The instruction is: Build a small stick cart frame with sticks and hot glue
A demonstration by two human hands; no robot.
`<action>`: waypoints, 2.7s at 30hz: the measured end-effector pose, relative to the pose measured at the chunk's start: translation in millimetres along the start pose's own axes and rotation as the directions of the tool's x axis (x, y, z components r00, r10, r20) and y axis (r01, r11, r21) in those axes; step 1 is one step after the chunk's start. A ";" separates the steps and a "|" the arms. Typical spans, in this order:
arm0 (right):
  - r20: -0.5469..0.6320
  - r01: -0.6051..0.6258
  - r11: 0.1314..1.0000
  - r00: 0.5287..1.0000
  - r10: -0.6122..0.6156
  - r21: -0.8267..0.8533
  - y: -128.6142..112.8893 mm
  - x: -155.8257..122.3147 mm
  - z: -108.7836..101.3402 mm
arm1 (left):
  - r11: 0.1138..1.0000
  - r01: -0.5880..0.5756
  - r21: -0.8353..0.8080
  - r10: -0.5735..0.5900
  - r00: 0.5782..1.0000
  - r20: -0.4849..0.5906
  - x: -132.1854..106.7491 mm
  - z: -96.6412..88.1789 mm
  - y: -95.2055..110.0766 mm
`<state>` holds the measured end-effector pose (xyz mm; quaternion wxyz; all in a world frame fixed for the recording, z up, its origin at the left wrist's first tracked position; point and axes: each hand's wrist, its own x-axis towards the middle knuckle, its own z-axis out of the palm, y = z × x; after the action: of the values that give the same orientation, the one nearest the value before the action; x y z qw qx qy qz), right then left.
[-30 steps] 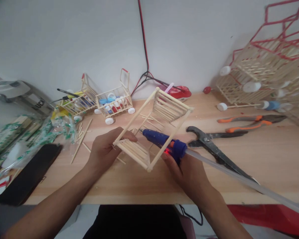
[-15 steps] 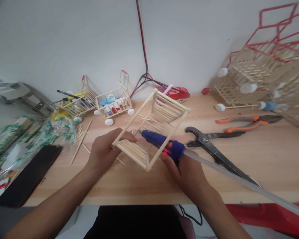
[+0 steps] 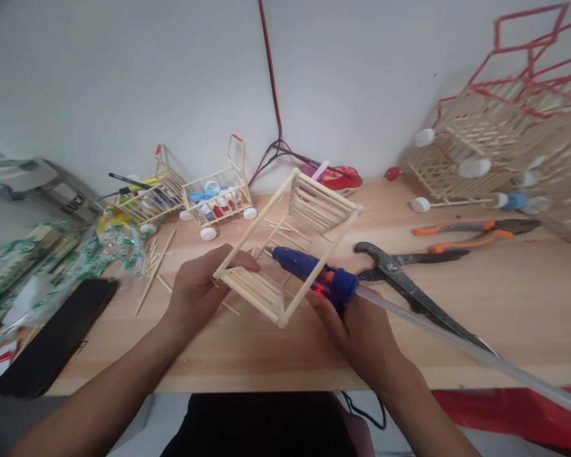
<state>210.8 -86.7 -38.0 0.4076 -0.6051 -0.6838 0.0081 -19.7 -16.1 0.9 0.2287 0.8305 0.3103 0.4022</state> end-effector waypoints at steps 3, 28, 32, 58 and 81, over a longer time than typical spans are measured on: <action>-0.007 0.007 1.000 1.000 -0.007 -0.012 -0.5 0.4 -0.8 | 1.000 -0.002 -0.002 0.002 1.000 -0.002 0.2 -0.3 0.2; -0.011 0.006 1.000 1.000 -0.006 0.012 5.5 -3.2 3.7 | 1.000 -0.005 0.012 0.005 1.000 -0.007 -0.5 -0.5 -0.1; -0.020 0.043 0.999 0.999 -0.043 -0.003 3.3 -2.8 2.4 | 1.000 -0.004 0.017 0.004 1.000 0.002 -0.8 -0.8 0.2; -0.024 -0.004 1.000 1.000 0.003 -0.009 0.7 -0.9 0.0 | 1.000 -0.004 0.030 0.004 1.000 -0.002 0.8 -0.9 1.0; 0.051 -0.093 0.995 0.995 0.091 0.042 1.4 2.1 -3.2 | 0.997 -0.046 0.056 0.046 0.999 0.016 1.2 0.3 4.2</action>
<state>213.8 -86.1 -35.4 0.4033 -0.6263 -0.6647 0.0569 -17.5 -18.3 4.0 0.1982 0.8465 0.3006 0.3922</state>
